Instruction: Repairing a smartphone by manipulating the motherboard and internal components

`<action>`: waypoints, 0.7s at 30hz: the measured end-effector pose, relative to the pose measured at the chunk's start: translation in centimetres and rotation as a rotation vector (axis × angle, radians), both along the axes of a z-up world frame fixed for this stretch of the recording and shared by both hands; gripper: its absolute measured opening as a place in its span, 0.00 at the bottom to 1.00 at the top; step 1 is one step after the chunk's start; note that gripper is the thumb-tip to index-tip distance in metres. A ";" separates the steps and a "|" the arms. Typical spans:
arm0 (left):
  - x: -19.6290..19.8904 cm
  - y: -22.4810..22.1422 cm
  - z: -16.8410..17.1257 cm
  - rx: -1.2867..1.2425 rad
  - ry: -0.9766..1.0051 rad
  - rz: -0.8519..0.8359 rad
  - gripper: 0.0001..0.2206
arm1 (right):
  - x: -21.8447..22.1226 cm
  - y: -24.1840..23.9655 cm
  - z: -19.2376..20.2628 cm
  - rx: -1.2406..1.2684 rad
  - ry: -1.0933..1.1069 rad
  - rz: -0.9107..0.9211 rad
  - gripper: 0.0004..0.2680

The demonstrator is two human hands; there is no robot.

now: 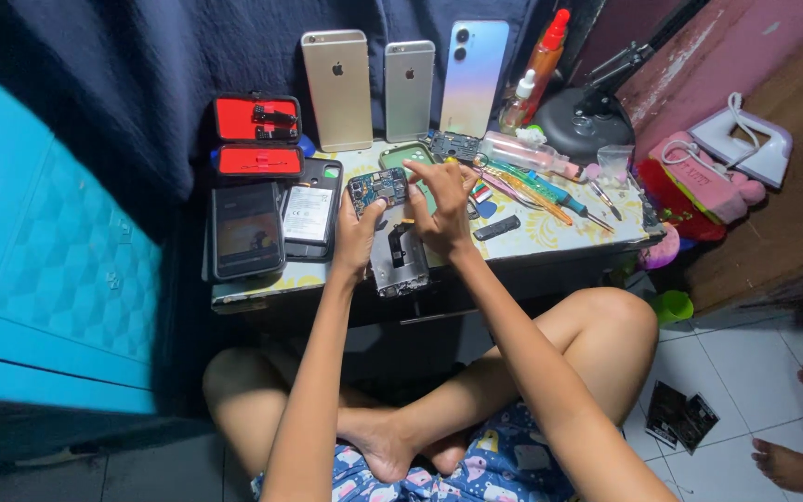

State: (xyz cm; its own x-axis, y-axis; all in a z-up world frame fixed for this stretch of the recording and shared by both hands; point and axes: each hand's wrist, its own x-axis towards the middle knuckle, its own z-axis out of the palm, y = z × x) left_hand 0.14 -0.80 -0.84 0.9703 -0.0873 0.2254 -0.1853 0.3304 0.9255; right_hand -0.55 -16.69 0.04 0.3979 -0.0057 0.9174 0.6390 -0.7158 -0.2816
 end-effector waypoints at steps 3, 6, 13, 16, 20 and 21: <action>-0.2 0.0 0.2 0.004 -0.016 0.029 0.17 | -1.0 0.0 1.5 -0.031 -0.069 -0.042 0.07; -0.5 0.2 0.7 0.004 0.004 0.048 0.17 | -1.4 0.0 1.5 -0.074 -0.117 -0.019 0.04; -0.4 0.4 1.2 0.025 0.003 0.086 0.15 | -1.5 0.5 1.5 -0.114 -0.045 -0.001 0.14; -0.5 0.5 1.8 0.044 -0.025 0.117 0.13 | -1.6 0.7 1.6 -0.164 -0.045 0.002 0.15; -0.4 0.6 1.4 0.069 -0.023 0.124 0.14 | -1.3 0.7 1.2 -0.171 -0.016 0.015 0.14; -0.3 0.6 1.1 0.104 -0.025 0.125 0.15 | -1.1 0.7 1.0 -0.163 -0.018 0.016 0.14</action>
